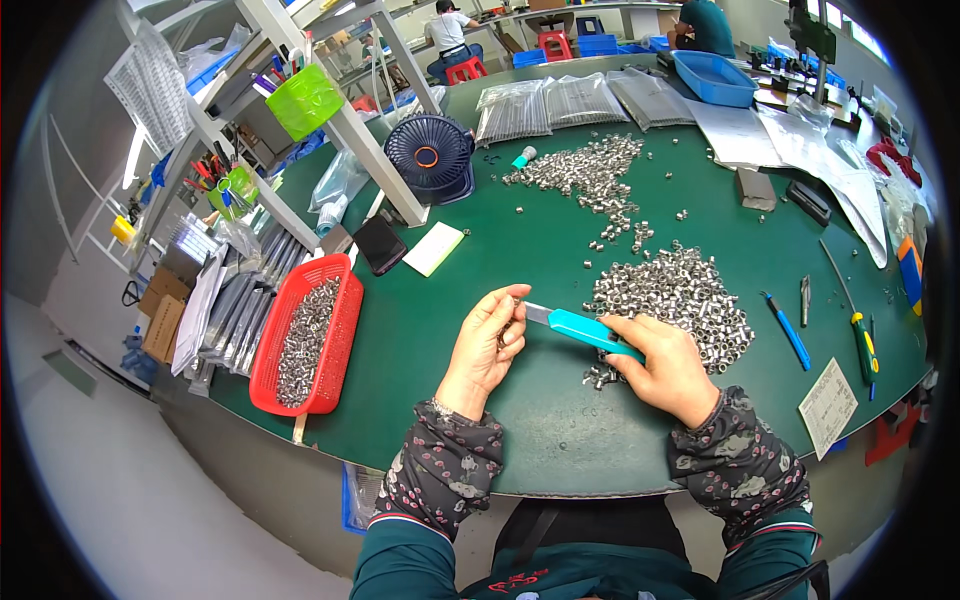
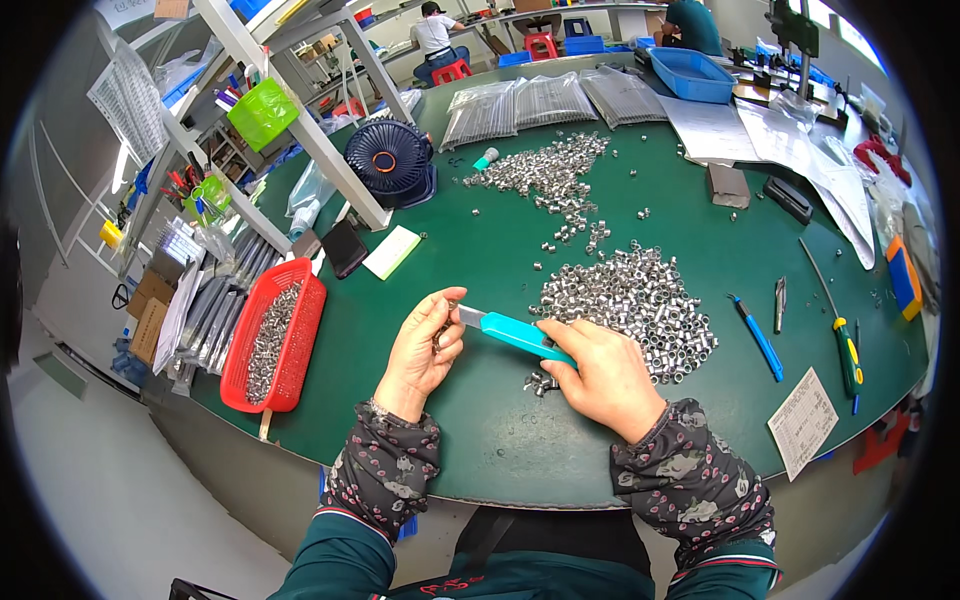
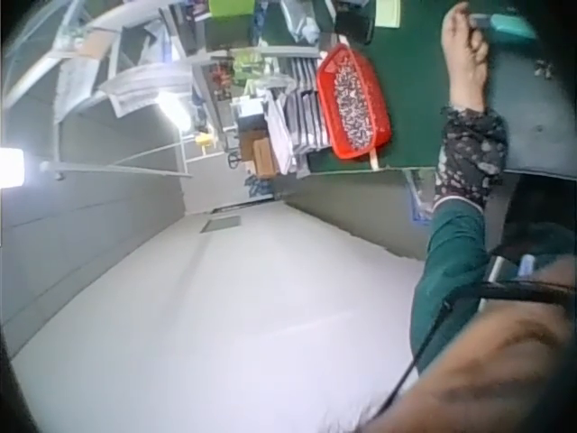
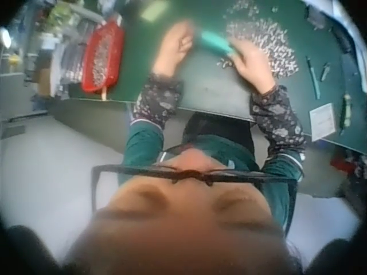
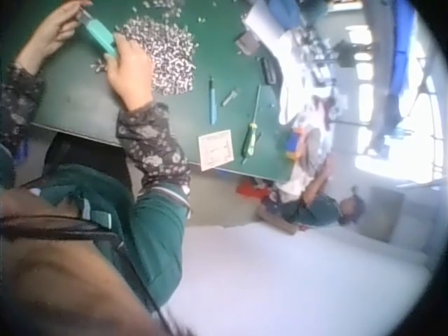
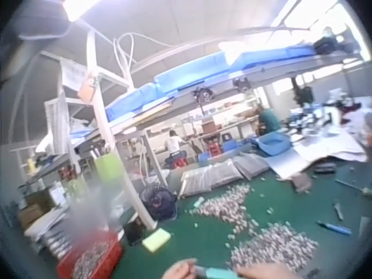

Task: Using a utility knife to remove burrs or excess material from small metal components at a workbench.

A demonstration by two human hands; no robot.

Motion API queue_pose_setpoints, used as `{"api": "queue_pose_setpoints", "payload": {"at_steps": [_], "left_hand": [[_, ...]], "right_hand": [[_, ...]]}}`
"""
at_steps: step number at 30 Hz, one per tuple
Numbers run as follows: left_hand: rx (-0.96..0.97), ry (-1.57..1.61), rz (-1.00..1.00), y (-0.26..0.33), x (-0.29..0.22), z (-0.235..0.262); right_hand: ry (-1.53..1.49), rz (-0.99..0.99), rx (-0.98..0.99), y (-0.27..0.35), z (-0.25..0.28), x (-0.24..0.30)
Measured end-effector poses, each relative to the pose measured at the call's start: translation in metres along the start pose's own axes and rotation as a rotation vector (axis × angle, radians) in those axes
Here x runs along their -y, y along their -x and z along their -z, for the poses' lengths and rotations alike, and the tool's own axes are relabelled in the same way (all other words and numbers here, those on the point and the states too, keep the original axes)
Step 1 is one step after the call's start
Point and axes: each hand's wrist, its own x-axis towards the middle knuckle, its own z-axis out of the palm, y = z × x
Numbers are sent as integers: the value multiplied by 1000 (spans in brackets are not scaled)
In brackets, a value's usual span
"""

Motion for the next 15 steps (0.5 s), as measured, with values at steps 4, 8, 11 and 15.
{"api": "queue_pose_setpoints", "payload": {"at_steps": [4,8,11,15], "left_hand": [[82,57,-49,-2,5,8],[55,66,-28,-2,5,9],[44,52,-13,-3,6,7],[50,18,-20,-2,6,7]], "right_hand": [[-3,22,12,0,1,0],[-12,25,20,0,1,0],[-10,16,31,1,1,0],[-4,11,50,1,0,-1]]}}
